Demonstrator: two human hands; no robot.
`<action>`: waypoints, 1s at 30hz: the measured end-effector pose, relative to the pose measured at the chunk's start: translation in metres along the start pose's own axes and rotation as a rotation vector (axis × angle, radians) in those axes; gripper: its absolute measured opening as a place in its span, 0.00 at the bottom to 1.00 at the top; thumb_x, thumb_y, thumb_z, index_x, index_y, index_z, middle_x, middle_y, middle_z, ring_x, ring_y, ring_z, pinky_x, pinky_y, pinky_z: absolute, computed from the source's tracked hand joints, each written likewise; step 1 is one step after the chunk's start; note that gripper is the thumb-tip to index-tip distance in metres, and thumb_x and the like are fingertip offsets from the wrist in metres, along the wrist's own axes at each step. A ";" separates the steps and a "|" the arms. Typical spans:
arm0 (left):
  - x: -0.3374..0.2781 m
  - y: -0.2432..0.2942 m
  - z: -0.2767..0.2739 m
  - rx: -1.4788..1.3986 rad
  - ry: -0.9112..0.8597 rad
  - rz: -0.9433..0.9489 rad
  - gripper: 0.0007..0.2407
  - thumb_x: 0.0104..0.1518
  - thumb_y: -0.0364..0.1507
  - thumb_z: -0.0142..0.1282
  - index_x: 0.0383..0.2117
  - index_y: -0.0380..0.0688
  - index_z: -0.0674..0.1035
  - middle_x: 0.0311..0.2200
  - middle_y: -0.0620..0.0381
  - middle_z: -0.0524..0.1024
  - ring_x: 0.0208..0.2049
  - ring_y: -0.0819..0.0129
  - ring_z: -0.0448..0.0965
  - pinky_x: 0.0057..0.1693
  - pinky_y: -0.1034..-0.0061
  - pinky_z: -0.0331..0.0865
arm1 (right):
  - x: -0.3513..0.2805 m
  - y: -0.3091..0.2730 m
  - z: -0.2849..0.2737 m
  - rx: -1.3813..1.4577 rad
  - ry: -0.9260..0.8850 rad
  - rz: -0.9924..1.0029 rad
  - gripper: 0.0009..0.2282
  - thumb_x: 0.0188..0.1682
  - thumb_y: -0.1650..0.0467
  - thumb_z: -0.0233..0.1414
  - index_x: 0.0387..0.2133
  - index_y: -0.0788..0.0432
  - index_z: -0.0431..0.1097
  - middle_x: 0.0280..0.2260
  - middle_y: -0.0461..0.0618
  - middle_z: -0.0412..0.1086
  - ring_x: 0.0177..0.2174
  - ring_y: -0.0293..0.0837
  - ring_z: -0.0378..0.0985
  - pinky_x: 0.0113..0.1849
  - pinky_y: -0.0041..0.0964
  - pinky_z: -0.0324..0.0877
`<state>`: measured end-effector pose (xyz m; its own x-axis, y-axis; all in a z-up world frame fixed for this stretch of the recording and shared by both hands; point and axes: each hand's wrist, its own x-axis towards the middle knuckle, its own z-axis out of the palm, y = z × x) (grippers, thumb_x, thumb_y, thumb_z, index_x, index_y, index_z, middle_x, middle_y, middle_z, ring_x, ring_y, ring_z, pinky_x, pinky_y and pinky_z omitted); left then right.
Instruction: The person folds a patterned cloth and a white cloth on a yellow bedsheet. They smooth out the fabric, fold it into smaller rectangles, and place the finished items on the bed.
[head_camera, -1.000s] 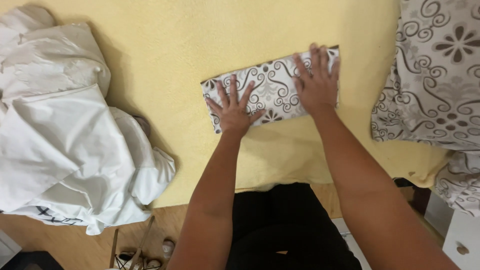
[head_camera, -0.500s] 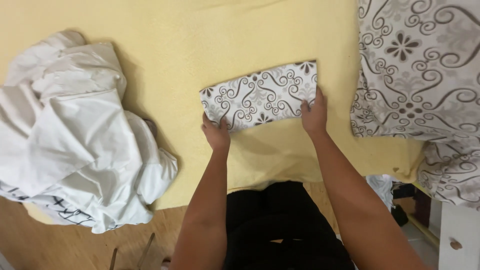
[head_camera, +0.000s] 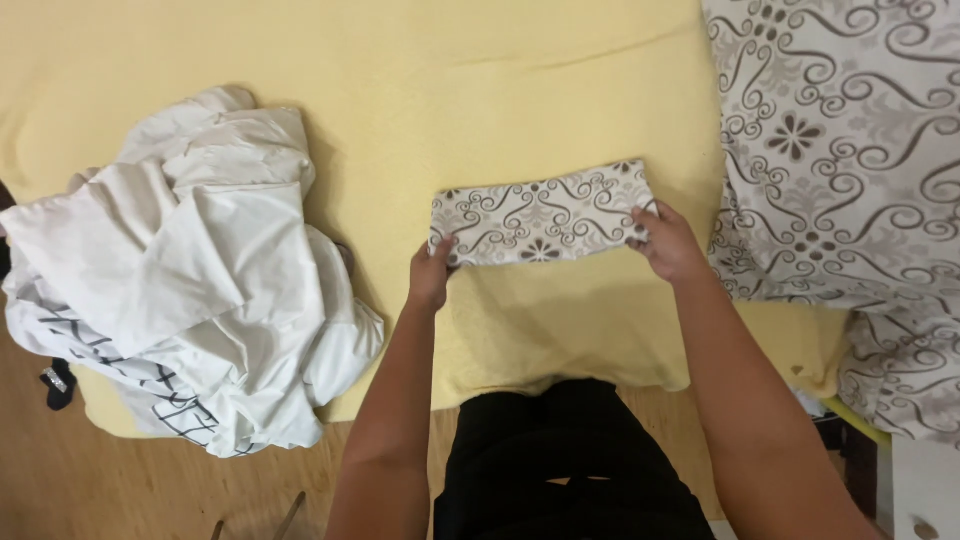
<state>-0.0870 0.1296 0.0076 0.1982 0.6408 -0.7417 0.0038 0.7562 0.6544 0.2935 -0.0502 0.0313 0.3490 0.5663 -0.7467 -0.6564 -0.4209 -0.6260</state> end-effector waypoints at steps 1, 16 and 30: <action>0.010 0.009 0.003 0.022 -0.003 0.060 0.14 0.61 0.33 0.58 0.48 0.36 0.79 0.37 0.58 0.81 0.33 0.73 0.79 0.42 0.74 0.76 | 0.012 -0.009 0.003 -0.032 -0.012 -0.017 0.11 0.55 0.70 0.54 0.50 0.55 0.69 0.41 0.41 0.70 0.40 0.38 0.71 0.41 0.43 0.72; 0.082 0.223 0.080 0.197 0.183 0.701 0.27 0.61 0.30 0.60 0.65 0.34 0.64 0.54 0.44 0.75 0.50 0.62 0.77 0.52 0.69 0.75 | 0.098 -0.198 0.133 -0.280 0.083 -0.478 0.19 0.57 0.71 0.52 0.61 0.55 0.60 0.46 0.44 0.69 0.42 0.37 0.72 0.41 0.39 0.78; -0.044 0.074 0.124 1.401 0.030 0.508 0.40 0.54 0.23 0.60 0.72 0.48 0.45 0.72 0.35 0.36 0.73 0.39 0.36 0.71 0.49 0.42 | -0.031 -0.029 0.186 -1.483 -0.028 -0.867 0.34 0.48 0.71 0.56 0.69 0.56 0.49 0.66 0.64 0.54 0.66 0.63 0.50 0.62 0.57 0.51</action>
<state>0.0265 0.1413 0.1072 0.4475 0.8056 -0.3884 0.8608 -0.2704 0.4311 0.1772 0.0762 0.1139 0.2195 0.9694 -0.1099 0.8406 -0.2451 -0.4831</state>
